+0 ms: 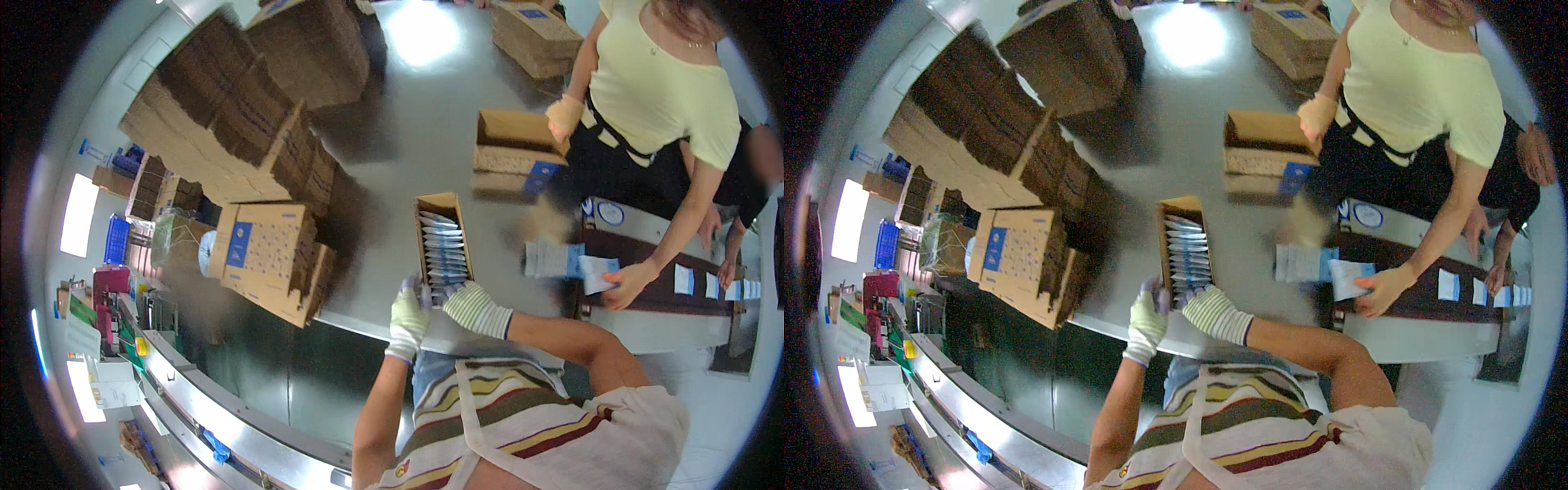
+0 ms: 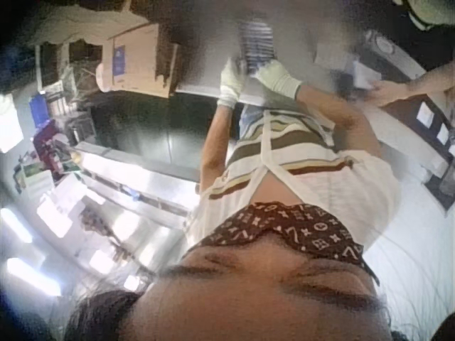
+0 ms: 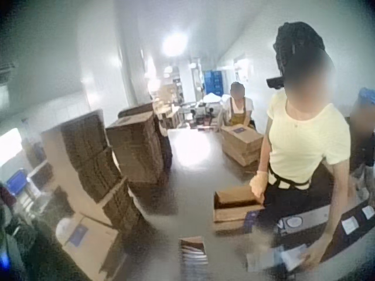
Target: The person picks up blue packets from a conveyor belt and stacks them inside small cardboard boxes.
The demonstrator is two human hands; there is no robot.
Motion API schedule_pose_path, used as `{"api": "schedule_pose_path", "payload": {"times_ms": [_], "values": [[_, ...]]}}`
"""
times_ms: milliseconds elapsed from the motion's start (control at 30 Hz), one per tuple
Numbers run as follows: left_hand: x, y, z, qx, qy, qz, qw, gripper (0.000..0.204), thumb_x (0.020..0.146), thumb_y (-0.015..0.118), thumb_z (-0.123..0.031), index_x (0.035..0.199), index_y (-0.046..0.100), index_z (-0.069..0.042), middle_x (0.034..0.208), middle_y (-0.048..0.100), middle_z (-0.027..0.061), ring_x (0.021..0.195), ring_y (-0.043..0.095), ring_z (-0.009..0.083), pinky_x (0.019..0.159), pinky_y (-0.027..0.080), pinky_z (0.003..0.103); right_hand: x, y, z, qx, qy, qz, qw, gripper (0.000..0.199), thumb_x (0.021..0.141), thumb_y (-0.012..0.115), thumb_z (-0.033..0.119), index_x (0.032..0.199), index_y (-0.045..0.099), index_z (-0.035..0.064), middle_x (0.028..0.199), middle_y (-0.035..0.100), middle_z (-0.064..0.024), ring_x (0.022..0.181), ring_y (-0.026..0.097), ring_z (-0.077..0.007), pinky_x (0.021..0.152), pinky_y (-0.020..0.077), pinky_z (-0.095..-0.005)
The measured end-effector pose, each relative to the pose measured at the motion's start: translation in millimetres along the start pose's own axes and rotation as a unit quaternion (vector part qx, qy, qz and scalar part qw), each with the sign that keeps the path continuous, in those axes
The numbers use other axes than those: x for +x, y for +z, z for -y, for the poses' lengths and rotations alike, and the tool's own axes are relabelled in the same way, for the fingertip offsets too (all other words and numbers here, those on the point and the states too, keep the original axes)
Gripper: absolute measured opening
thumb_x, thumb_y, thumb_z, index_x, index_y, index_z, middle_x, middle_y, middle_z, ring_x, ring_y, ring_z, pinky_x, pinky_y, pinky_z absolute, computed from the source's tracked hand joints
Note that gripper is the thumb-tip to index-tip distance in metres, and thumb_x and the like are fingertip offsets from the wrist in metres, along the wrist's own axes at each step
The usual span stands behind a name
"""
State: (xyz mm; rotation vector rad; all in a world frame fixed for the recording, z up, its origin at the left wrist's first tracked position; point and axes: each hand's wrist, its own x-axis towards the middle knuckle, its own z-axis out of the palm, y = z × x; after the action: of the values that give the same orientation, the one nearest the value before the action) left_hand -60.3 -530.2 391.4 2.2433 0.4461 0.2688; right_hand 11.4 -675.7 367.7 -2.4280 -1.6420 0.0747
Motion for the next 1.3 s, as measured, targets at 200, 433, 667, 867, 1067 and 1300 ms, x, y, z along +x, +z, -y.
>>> {"api": "schedule_pose_path", "payload": {"times_ms": [200, 433, 667, 867, 1067, 1300], "values": [[-18.0, -37.5, 55.8, 0.188, 0.061, -0.017, 0.980, 0.035, 0.084, 0.055, -0.011, 0.118, 0.048, -0.002, 0.117, 0.054, 0.0189, 0.111, 0.052, 0.0331, 0.091, 0.045, 0.041, 178.2, -46.4, -146.1, -0.102, 0.277, -0.113, 0.949, 0.020, 0.080, 0.049, 0.015, 0.093, 0.057, 0.0011, 0.095, 0.058, -0.0190, 0.085, 0.057, -0.0318, 0.073, 0.0438, -0.0463], [37.9, -150.3, 107.1, 0.456, 0.112, -0.050, 0.882, 0.052, 0.077, 0.052, -0.018, 0.129, 0.045, -0.009, 0.137, 0.037, 0.0112, 0.133, 0.023, 0.0365, 0.109, 0.023, 0.047, 189.5, -82.3, -139.2, -0.019, 0.184, -0.134, 0.974, 0.035, 0.081, 0.053, 0.017, 0.114, 0.052, 0.0027, 0.109, 0.056, -0.0211, 0.101, 0.054, -0.0354, 0.089, 0.0424, -0.0455], [175.7, -189.8, 55.0, 0.518, -0.084, 0.042, 0.850, 0.075, 0.076, 0.065, -0.029, 0.141, 0.029, -0.021, 0.141, 0.031, 0.0195, 0.126, 0.033, 0.0438, 0.098, 0.036, 0.052, 1.9, 52.3, -31.0, 0.264, 0.079, 0.192, 0.942, 0.046, 0.083, 0.058, 0.037, 0.118, 0.055, 0.0068, 0.111, 0.059, -0.0209, 0.102, 0.056, -0.0377, 0.089, 0.0438, -0.0457], [170.6, -165.4, 79.6, 0.535, -0.089, 0.008, 0.840, 0.057, 0.077, 0.063, -0.019, 0.130, 0.042, -0.016, 0.126, 0.045, 0.0173, 0.100, 0.055, 0.0368, 0.081, 0.050, 0.042, -63.8, 56.7, -28.0, 0.301, 0.114, 0.144, 0.936, 0.043, 0.085, 0.057, 0.037, 0.115, 0.057, 0.0067, 0.107, 0.060, -0.0202, 0.100, 0.057, -0.0372, 0.088, 0.0442, -0.0431], [57.4, -168.2, 17.5, 0.547, 0.089, -0.043, 0.831, 0.042, 0.081, 0.052, -0.009, 0.123, 0.046, -0.010, 0.117, 0.053, 0.0131, 0.098, 0.057, 0.0296, 0.077, 0.051, 0.038, -62.2, 32.0, -39.6, 0.265, 0.145, 0.103, 0.948, 0.040, 0.086, 0.057, 0.034, 0.114, 0.059, 0.0051, 0.101, 0.062, -0.0218, 0.094, 0.059, -0.0370, 0.085, 0.0462, -0.0420], [-82.8, -177.5, -109.7, 0.057, 0.230, -0.158, 0.959, 0.031, 0.090, 0.050, -0.007, 0.121, 0.049, -0.002, 0.110, 0.061, 0.0130, 0.097, 0.059, 0.0216, 0.086, 0.045, 0.034, -34.0, -12.7, -41.5, 0.473, 0.212, -0.368, 0.772, 0.045, 0.088, 0.057, 0.036, 0.117, 0.056, 0.0015, 0.119, 0.058, -0.0142, 0.111, 0.053, -0.0250, 0.094, 0.0418, -0.0361]]}}
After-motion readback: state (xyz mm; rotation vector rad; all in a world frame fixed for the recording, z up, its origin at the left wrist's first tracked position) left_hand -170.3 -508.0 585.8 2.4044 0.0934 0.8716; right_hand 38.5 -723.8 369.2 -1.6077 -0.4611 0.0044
